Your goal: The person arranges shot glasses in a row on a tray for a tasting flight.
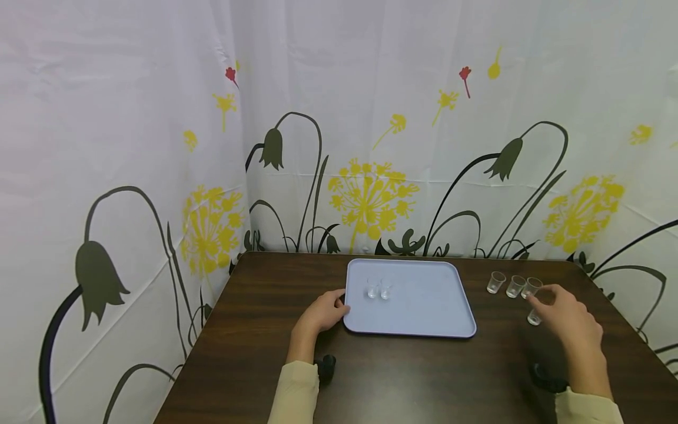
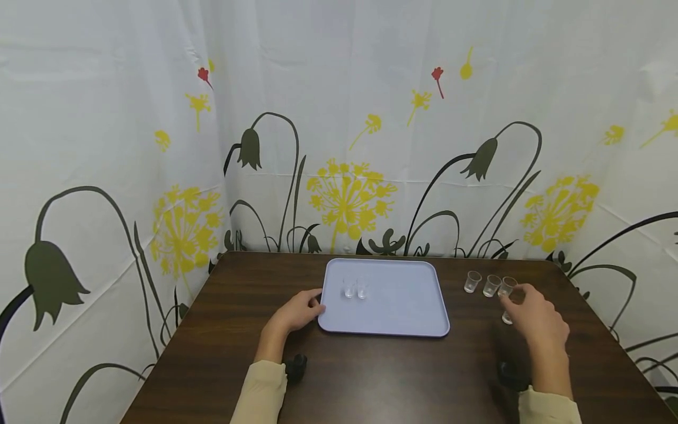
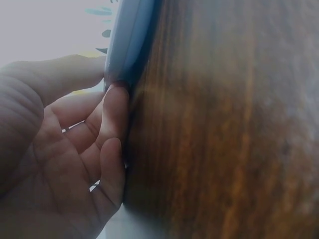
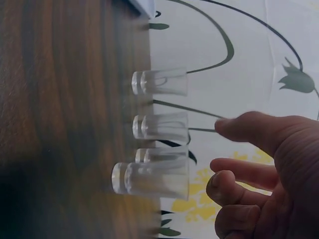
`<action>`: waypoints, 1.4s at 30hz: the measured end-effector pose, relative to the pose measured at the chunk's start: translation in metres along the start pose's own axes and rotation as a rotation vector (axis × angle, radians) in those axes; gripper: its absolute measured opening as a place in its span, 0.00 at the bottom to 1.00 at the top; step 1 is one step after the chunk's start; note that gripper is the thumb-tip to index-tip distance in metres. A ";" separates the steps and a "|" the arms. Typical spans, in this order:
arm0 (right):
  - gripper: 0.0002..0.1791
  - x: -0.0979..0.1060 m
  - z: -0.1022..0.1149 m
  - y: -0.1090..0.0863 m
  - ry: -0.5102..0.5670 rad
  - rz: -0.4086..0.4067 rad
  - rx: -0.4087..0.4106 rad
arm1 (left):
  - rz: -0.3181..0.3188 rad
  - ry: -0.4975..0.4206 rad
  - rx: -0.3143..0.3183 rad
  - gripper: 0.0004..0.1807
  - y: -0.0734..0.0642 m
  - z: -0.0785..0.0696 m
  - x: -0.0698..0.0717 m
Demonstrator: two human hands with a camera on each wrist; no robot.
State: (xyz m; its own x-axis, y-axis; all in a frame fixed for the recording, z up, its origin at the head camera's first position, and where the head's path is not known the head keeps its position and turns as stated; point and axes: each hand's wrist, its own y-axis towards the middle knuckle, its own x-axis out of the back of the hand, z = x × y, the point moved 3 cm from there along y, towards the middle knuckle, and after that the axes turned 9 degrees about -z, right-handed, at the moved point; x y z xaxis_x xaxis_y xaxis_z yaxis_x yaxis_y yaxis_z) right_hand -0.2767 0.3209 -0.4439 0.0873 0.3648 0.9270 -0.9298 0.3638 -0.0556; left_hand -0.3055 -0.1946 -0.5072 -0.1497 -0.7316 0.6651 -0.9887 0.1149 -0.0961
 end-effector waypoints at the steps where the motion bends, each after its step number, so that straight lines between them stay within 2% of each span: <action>1: 0.52 -0.001 -0.002 0.001 -0.005 0.006 -0.005 | 0.000 -0.001 -0.002 0.32 0.000 0.000 0.000; 8: 0.58 -0.011 -0.015 0.009 -0.033 0.068 -0.052 | -0.003 -0.005 -0.002 0.32 -0.001 0.000 0.001; 17: 0.55 -0.017 -0.018 0.011 -0.037 0.101 -0.079 | -0.004 -0.008 -0.009 0.31 -0.001 -0.001 0.000; 29: 0.48 -0.023 -0.022 0.008 0.019 0.130 -0.091 | -0.003 -0.015 -0.005 0.31 -0.001 0.001 0.002; 37: 0.52 -0.028 -0.029 0.009 0.026 0.170 -0.103 | -0.002 0.007 -0.003 0.31 0.001 0.003 0.001; 42: 0.51 -0.030 -0.030 0.010 0.037 0.188 -0.094 | -0.005 0.009 -0.011 0.31 0.002 0.005 -0.001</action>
State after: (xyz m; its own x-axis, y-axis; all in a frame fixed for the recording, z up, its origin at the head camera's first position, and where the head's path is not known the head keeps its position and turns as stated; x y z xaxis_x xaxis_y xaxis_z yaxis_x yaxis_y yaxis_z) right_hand -0.2779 0.3399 -0.4832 -0.0701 0.4646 0.8828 -0.8939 0.3636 -0.2623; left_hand -0.3075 -0.1970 -0.5115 -0.1450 -0.7263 0.6719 -0.9893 0.1192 -0.0846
